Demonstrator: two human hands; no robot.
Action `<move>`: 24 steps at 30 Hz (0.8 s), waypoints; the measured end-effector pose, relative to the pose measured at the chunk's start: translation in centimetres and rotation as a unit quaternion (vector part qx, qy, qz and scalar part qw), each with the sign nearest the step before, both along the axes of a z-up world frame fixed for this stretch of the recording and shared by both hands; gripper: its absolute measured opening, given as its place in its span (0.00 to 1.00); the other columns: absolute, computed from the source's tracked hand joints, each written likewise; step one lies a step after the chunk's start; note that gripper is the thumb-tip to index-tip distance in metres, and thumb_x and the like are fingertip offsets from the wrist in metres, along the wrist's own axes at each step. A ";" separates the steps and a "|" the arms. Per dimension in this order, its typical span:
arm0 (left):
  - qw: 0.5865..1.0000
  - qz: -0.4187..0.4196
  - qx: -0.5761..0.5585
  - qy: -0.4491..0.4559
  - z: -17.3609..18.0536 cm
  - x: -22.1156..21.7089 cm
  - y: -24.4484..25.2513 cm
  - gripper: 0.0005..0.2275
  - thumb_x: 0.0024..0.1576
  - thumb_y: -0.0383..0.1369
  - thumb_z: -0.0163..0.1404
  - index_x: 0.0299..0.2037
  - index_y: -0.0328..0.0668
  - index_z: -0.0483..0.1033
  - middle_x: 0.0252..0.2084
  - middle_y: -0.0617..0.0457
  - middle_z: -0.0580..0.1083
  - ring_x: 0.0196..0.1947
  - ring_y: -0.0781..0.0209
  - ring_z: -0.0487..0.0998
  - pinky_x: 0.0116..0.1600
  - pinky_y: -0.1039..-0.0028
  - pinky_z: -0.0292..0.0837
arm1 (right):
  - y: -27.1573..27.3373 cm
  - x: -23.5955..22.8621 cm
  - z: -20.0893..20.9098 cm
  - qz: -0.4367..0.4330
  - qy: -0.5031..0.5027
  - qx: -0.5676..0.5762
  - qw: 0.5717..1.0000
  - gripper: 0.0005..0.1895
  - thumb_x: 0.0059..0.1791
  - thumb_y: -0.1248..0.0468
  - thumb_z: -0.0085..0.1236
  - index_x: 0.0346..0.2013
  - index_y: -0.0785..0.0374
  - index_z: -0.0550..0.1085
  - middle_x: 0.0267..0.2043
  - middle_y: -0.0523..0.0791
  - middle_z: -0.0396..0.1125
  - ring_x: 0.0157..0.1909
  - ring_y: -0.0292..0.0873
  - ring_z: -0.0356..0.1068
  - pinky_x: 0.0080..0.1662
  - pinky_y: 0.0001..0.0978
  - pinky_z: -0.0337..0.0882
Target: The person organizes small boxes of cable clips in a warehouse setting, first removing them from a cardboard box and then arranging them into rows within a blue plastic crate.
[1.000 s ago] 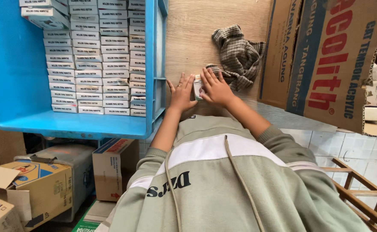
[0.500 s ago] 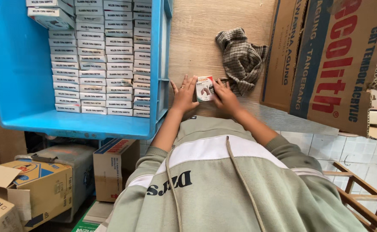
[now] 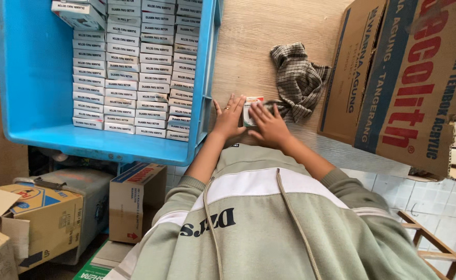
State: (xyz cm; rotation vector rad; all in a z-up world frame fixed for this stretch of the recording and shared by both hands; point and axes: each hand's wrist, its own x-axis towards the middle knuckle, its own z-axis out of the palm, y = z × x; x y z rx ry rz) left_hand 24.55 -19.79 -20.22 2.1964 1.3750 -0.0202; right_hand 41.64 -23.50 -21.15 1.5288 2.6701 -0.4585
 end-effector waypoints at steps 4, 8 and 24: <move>1.000 0.004 0.002 0.015 0.3 0.3 -0.1 0.49 0.40 0.44 0.61 0.72 0.51 0.44 0.72 0.55 0.52 0.74 0.51 0.45 0.64 0.24 0.28 | 1.7 -0.7 0.8 -0.027 0.038 0.063 0.997 0.44 0.49 0.34 0.37 0.71 0.58 0.52 0.75 0.48 0.42 0.76 0.47 0.38 0.67 0.61 0.35; 1.000 0.002 0.006 0.016 0.1 0.1 0.3 0.49 0.39 0.43 0.61 0.72 0.51 0.44 0.72 0.55 0.52 0.73 0.52 0.45 0.64 0.24 0.28 | -0.4 -0.2 0.4 0.082 0.060 0.144 0.984 0.44 0.48 0.35 0.39 0.68 0.62 0.56 0.72 0.53 0.49 0.73 0.51 0.46 0.65 0.59 0.42; 0.998 0.026 -0.017 -0.059 -0.3 -0.2 0.7 0.52 0.34 0.40 0.66 0.71 0.53 0.46 0.70 0.54 0.56 0.73 0.53 0.47 0.64 0.24 0.27 | 1.2 -0.1 0.2 0.113 -0.052 0.070 0.990 0.41 0.50 0.30 0.24 0.71 0.49 0.52 0.73 0.41 0.49 0.75 0.38 0.42 0.63 0.69 0.16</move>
